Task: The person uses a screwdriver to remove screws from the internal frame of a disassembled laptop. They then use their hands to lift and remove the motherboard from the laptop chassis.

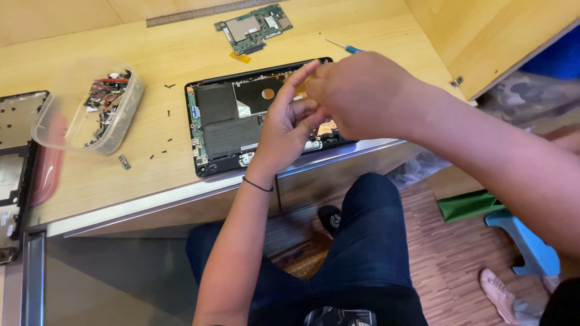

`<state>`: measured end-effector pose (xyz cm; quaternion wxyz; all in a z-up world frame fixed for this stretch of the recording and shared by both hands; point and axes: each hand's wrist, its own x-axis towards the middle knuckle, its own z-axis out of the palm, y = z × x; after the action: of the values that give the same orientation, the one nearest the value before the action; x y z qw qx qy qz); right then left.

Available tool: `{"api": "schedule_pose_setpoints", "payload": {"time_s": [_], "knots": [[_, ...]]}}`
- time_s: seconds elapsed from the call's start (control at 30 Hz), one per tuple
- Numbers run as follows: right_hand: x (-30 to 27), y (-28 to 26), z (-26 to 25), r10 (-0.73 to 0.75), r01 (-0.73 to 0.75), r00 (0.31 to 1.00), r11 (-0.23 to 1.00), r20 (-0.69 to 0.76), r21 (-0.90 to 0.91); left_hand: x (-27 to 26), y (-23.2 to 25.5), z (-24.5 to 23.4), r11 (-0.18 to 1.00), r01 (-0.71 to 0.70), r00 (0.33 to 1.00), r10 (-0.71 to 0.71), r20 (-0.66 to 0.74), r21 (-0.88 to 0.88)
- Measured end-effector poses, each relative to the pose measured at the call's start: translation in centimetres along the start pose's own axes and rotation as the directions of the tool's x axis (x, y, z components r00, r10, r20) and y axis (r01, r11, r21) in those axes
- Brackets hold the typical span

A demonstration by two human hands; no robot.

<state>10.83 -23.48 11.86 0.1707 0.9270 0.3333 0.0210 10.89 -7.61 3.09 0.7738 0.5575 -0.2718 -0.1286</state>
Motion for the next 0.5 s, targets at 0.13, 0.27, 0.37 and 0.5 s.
{"api": "schedule_pose_setpoints", "payload": {"time_s": [0.13, 0.27, 0.37, 0.5], "knots": [[-0.4, -0.5, -1.1, 0.096, -0.093, 0.995, 0.991, 0.030, -0.095, -0.2, 0.0, 0.7, 0.999, -0.021, 1.000, 0.020, 0.013, 0.033], [-0.1, -1.3, -2.4, 0.232, -0.195, 0.945, 0.966, 0.231, -0.172, -0.2, -0.6, 1.3, 0.993, -0.077, 0.997, 0.077, 0.005, 0.091], [-0.5, -1.2, -2.0, 0.166, -0.162, 0.972, 0.986, 0.169, -0.040, 0.2, -1.7, 1.5, 0.991, -0.129, 0.991, 0.131, -0.034, 0.043], [-0.7, -0.6, -0.9, -0.119, 0.217, 0.968, 0.833, -0.219, 0.508, 0.4, -3.5, 0.3, 0.973, -0.209, 0.978, 0.205, -0.045, -0.098]]}}
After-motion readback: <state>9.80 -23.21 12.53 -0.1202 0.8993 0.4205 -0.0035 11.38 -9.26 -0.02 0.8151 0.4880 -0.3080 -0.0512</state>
